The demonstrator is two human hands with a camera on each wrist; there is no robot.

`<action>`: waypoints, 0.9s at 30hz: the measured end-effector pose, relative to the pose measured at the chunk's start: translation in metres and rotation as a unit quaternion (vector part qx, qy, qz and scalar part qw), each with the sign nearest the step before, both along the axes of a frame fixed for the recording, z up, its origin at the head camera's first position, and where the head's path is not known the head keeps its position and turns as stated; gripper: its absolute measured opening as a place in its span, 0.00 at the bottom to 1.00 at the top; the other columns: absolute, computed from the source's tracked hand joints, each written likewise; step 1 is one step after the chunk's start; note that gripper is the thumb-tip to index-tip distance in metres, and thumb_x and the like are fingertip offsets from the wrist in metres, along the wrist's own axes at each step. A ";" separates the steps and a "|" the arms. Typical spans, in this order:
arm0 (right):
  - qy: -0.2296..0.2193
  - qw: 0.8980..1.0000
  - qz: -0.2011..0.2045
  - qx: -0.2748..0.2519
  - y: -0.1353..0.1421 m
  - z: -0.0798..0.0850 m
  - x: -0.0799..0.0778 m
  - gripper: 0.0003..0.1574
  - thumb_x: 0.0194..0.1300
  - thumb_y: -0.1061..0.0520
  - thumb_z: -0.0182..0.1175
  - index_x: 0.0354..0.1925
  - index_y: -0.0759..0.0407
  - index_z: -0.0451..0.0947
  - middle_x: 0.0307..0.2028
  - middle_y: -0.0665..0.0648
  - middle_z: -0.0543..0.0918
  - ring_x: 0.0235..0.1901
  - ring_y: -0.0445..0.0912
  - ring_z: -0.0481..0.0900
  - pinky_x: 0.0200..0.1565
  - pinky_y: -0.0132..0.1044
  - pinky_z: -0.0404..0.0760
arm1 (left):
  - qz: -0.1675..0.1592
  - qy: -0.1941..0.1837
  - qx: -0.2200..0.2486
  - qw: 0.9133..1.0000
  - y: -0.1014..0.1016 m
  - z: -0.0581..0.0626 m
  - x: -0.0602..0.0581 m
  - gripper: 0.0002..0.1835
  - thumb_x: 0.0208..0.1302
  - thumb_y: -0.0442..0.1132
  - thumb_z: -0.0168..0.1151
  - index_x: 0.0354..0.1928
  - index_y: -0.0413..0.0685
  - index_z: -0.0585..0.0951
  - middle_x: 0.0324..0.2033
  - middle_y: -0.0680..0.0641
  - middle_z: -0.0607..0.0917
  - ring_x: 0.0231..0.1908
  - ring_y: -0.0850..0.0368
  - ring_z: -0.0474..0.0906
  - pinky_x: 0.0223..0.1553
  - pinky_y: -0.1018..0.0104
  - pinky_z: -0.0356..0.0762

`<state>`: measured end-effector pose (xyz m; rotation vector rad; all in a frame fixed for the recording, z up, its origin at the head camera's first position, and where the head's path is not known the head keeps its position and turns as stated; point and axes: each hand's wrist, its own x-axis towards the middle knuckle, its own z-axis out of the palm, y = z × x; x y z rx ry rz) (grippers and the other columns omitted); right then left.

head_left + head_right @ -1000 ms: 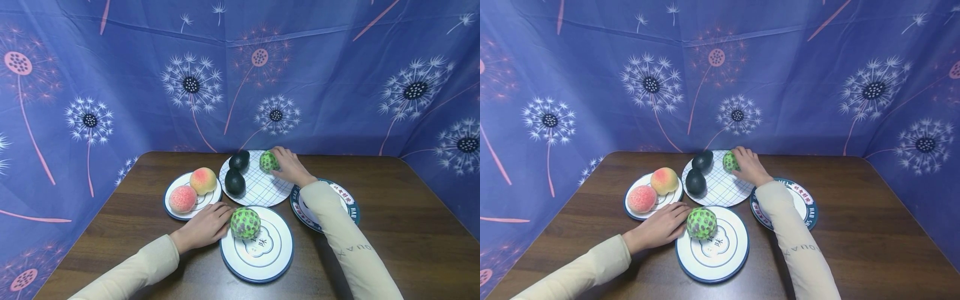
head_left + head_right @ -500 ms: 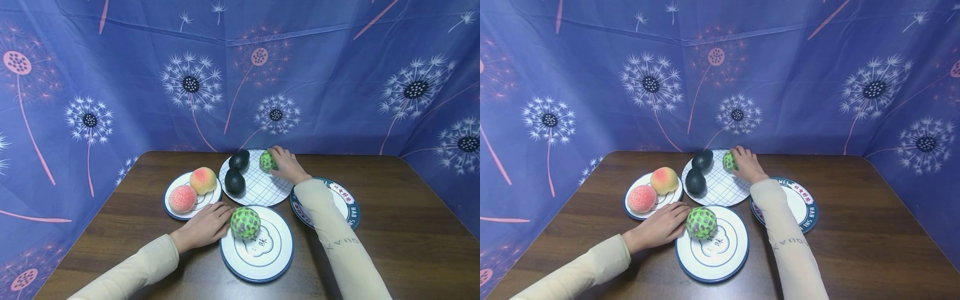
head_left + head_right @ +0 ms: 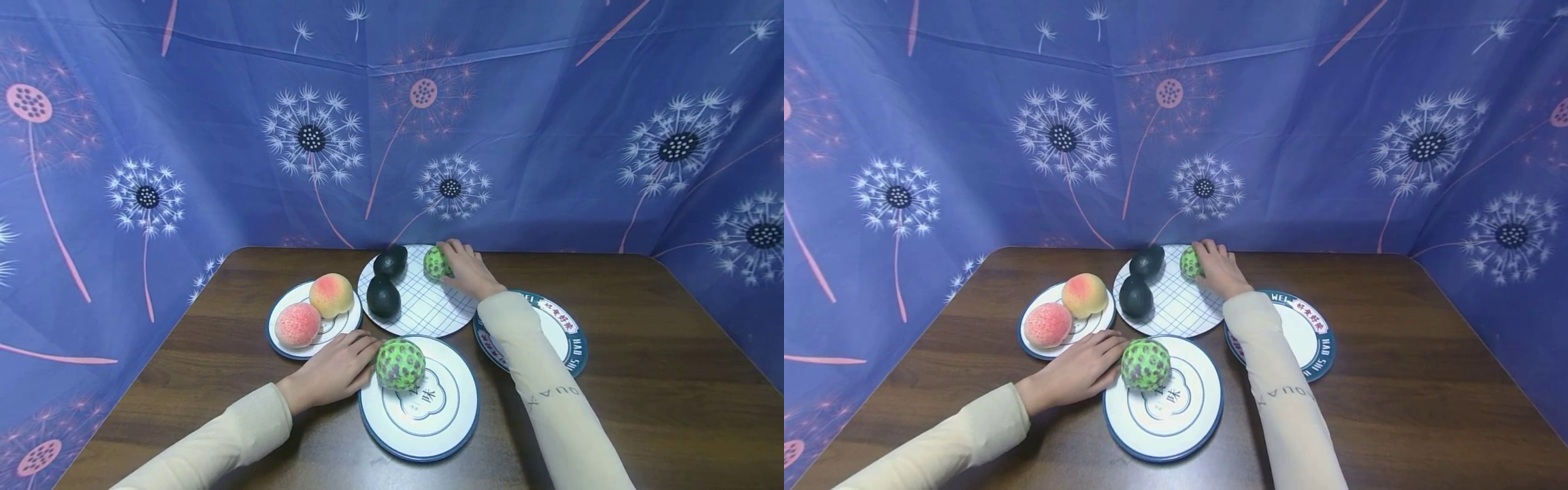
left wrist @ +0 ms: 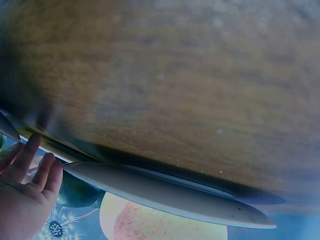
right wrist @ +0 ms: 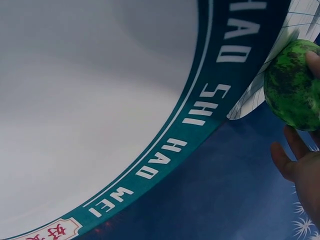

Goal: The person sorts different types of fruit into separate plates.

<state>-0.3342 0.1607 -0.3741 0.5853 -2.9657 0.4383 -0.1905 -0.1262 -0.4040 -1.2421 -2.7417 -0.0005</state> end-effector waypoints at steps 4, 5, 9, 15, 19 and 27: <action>-0.009 1.000 -0.004 -0.006 -0.001 0.000 -0.001 0.48 0.56 0.56 0.64 0.68 0.59 0.50 0.65 0.66 0.56 0.60 0.62 0.59 0.58 0.58 0.62 | 0.000 -0.004 0.001 1.000 0.000 0.000 0.000 0.24 0.66 0.49 0.44 0.61 0.50 0.69 0.56 0.51 0.75 0.59 0.56 0.67 0.60 0.61 0.67; -0.012 1.000 -0.005 -0.008 -0.001 0.000 -0.001 0.48 0.56 0.56 0.64 0.68 0.60 0.50 0.65 0.66 0.56 0.60 0.62 0.59 0.58 0.58 0.62 | 0.000 -0.006 0.001 1.000 0.000 0.000 0.000 0.24 0.66 0.49 0.44 0.61 0.49 0.69 0.56 0.51 0.75 0.59 0.56 0.67 0.60 0.61 0.67; -0.020 1.000 -0.006 -0.012 -0.002 -0.001 -0.002 0.48 0.56 0.57 0.63 0.68 0.60 0.49 0.66 0.67 0.55 0.61 0.63 0.58 0.59 0.60 0.61 | 0.003 -0.013 -0.001 1.000 -0.001 0.000 0.000 0.24 0.66 0.49 0.44 0.62 0.50 0.68 0.56 0.51 0.75 0.59 0.56 0.67 0.60 0.60 0.67; -0.023 1.000 -0.002 -0.008 -0.003 -0.002 -0.002 0.48 0.55 0.59 0.64 0.69 0.52 0.51 0.65 0.66 0.55 0.59 0.65 0.60 0.58 0.60 0.62 | 0.001 -0.012 -0.002 1.000 -0.001 0.000 0.000 0.24 0.66 0.49 0.43 0.62 0.49 0.68 0.56 0.51 0.75 0.59 0.56 0.67 0.60 0.60 0.67; -0.019 1.000 0.002 -0.002 -0.003 -0.003 -0.003 0.48 0.54 0.60 0.64 0.68 0.50 0.52 0.65 0.67 0.55 0.58 0.65 0.61 0.58 0.61 0.62 | 0.002 -0.013 -0.004 1.000 0.000 0.000 0.000 0.24 0.66 0.49 0.43 0.62 0.49 0.68 0.56 0.51 0.75 0.59 0.56 0.67 0.61 0.60 0.66; 0.001 1.000 0.006 0.005 -0.002 -0.004 -0.003 0.48 0.53 0.61 0.66 0.68 0.52 0.54 0.63 0.67 0.58 0.56 0.65 0.63 0.56 0.60 0.64 | 0.004 -0.017 -0.003 1.000 0.000 0.001 0.000 0.24 0.66 0.50 0.44 0.62 0.50 0.68 0.56 0.51 0.75 0.59 0.57 0.67 0.60 0.60 0.67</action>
